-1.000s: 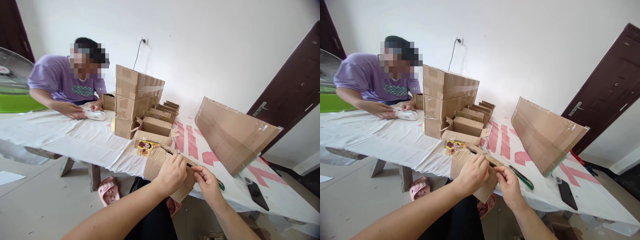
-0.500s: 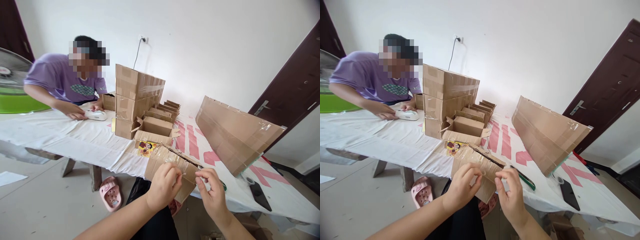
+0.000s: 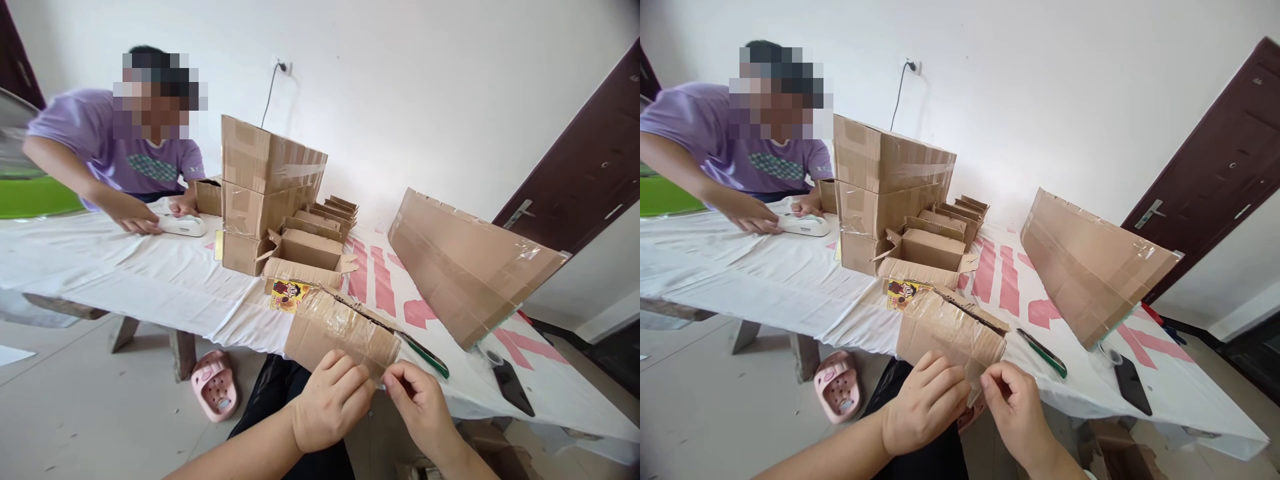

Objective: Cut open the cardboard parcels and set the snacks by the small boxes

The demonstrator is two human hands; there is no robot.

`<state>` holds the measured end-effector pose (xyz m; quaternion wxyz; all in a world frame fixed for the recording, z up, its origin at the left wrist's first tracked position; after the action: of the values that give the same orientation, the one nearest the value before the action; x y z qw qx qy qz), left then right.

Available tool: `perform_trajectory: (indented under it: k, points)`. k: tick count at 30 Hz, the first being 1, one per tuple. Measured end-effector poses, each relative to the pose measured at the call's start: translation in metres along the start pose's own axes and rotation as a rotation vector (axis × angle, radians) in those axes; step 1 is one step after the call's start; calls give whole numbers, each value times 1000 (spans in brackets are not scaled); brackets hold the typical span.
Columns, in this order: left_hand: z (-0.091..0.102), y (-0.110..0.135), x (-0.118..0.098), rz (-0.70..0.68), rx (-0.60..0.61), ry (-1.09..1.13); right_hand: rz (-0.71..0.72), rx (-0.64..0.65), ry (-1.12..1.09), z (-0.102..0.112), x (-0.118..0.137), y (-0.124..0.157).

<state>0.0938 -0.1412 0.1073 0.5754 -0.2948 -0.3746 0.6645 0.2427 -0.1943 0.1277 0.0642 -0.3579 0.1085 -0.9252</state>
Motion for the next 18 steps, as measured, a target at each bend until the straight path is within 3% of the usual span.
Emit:
perform_trajectory:
  k: [5, 11, 15, 18]
  points:
    - [-6, 3, -2, -33, 25, 33, -30, 62, 19, -7, -7, 4]
    - [-12, 10, -1, -3, 60, 53, -90, 3, 59, 0, -28, 8]
    - [-8, 13, 2, 46, 55, 44, -165, -123, 126, 18, -65, 7]
    - [-6, 15, 5, 80, 80, 54, -320, -94, 293, 27, -107, 5]
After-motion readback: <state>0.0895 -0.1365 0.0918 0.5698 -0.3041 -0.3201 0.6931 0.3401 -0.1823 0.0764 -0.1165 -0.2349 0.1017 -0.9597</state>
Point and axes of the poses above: each hand's wrist, its own y-axis away from the middle knuckle, its own z-axis out of the back of the hand, x = y × z, the point moved 4 cm from there along -y, towards the middle knuckle, and after that the axes turned 11 degrees about x, right-handed, at the moved point
